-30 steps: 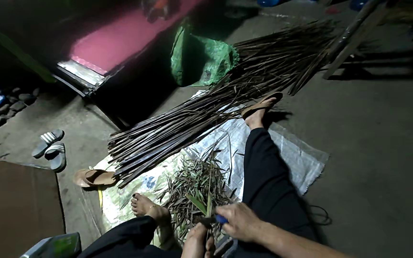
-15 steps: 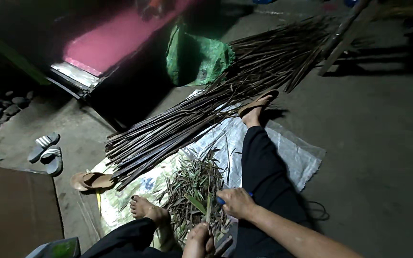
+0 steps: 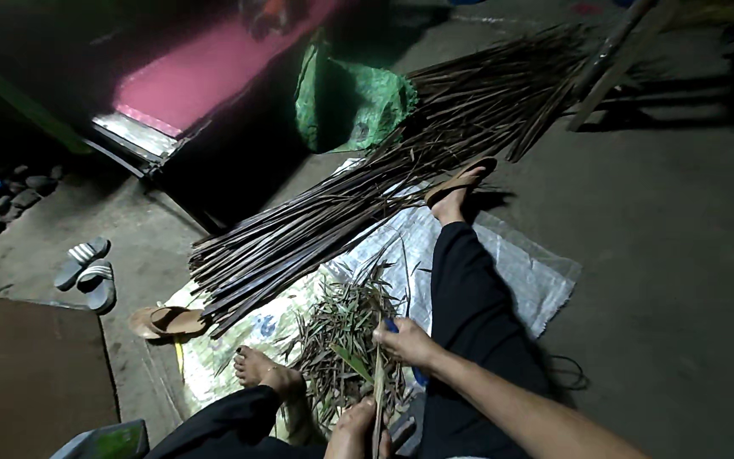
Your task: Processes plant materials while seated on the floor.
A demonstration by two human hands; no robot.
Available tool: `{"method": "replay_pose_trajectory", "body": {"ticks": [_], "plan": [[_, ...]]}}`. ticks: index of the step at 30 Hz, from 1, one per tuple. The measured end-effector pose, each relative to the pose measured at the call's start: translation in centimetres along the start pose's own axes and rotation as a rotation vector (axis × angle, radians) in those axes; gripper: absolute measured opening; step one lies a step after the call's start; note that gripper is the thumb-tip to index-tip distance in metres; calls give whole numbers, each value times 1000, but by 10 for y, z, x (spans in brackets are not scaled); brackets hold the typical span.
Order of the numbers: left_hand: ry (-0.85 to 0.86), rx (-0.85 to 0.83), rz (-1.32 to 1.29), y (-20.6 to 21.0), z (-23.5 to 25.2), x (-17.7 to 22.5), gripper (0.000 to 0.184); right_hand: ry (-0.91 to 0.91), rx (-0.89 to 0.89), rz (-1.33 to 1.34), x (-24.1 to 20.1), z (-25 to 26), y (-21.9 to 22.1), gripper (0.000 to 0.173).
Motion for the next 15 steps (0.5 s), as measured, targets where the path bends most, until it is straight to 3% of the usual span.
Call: {"method": "replay_pose_trajectory", "body": {"ticks": [2,4,8,12,15], "plan": [[2,14,-36,-3,-2,-1,43,-84,86,-183,-3,0,-7,30],[14,29,-78,-6,-2,-3,40,-151,27,-458,-2,-13,-10,35],[39,10,-121,-7,2,-4,38,-318,-205,-949,22,-47,15,20],[49,-20,-127,-7,3,-6,39,-433,-185,-1120,27,-47,24,14],[27,12,-85,-6,2,-3,39,-318,-148,-1166,20,-36,16,19]]}}
Point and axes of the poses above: each hand's wrist, its own z-axis towards the middle knuckle, its own y-axis out of the palm, x = y × z, the point moved 1 cm from there along z, towards the middle knuckle, and after that the axes turned 6 degrees about -x, right-handed, at the moved point
